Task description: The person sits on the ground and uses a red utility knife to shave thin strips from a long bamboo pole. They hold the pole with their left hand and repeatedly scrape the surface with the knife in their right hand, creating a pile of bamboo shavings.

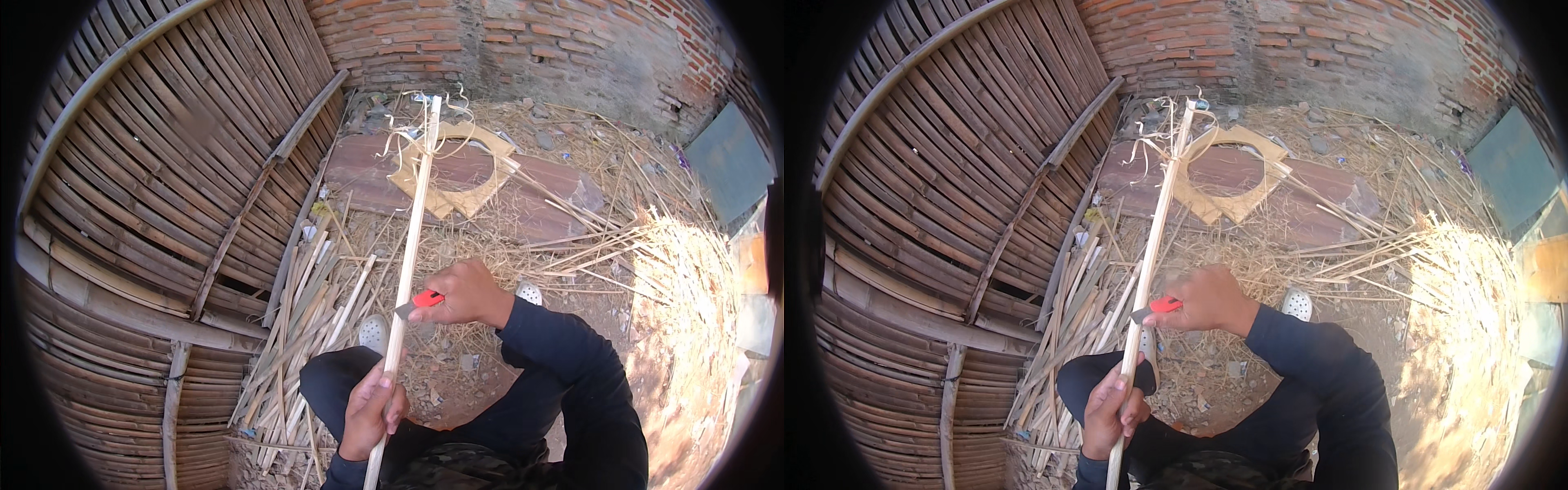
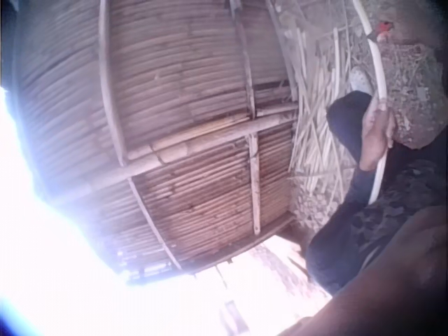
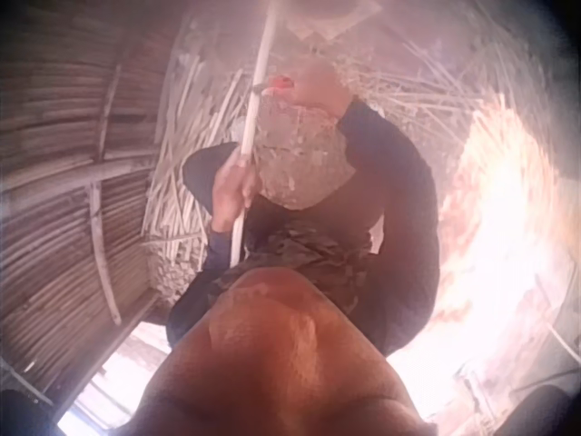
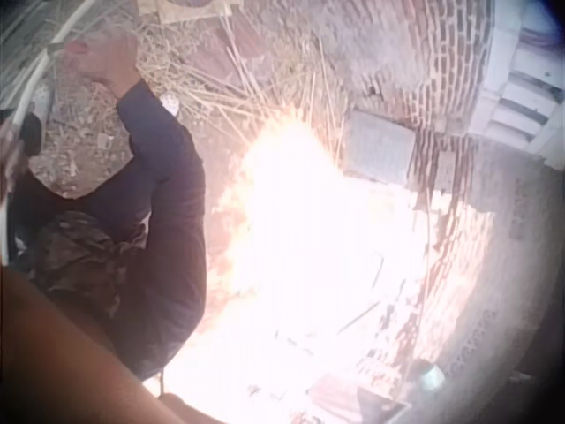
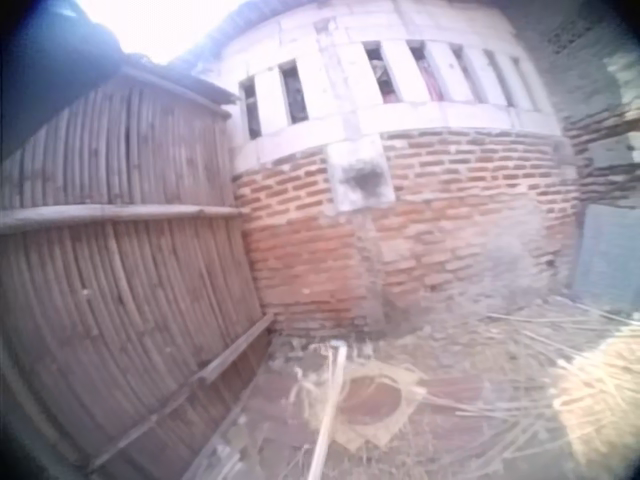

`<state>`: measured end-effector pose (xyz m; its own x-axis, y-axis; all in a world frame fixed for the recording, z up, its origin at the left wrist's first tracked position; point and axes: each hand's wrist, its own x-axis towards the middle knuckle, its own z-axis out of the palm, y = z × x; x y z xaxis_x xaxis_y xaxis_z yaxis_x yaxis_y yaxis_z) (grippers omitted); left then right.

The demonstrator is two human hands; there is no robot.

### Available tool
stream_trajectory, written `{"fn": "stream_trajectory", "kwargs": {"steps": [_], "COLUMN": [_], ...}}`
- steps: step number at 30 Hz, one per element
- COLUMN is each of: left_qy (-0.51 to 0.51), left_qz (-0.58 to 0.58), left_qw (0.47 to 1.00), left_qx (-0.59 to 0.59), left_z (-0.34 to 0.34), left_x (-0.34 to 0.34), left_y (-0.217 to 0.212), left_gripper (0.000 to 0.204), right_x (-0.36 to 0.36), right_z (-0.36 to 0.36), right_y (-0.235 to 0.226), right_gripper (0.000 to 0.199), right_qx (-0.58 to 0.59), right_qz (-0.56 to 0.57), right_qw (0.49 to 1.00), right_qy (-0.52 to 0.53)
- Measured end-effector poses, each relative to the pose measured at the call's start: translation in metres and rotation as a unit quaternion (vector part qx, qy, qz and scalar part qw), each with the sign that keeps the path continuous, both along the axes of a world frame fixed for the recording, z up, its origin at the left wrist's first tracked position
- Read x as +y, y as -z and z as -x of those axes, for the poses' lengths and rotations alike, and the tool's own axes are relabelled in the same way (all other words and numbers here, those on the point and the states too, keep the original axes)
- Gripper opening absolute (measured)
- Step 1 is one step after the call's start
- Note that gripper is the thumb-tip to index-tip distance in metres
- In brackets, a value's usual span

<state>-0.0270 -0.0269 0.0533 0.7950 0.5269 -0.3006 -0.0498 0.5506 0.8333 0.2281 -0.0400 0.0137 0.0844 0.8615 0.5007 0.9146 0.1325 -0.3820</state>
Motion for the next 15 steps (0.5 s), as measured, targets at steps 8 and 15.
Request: {"fn": "stream_trajectory", "kwargs": {"steps": [8, 15], "left_qy": [0.000, -0.003], "left_qz": [0.031, 0.030], "left_qw": [0.999, 0.999], "left_qx": [-0.025, -0.021], "left_z": [-0.002, 0.000], "left_x": [0.003, 0.002], "left_y": [-0.005, -0.002], "left_gripper": [0.047, 0.047], "right_x": [0.025, 0.037], "right_z": [-0.018, -0.039], "right_y": [0.012, 0.007], "right_gripper": [0.064, 0.061], "right_qx": [0.001, -0.083], "right_qz": [-0.062, -0.093], "right_qw": [0.997, 0.991], "right_qy": [0.036, 0.037]}}
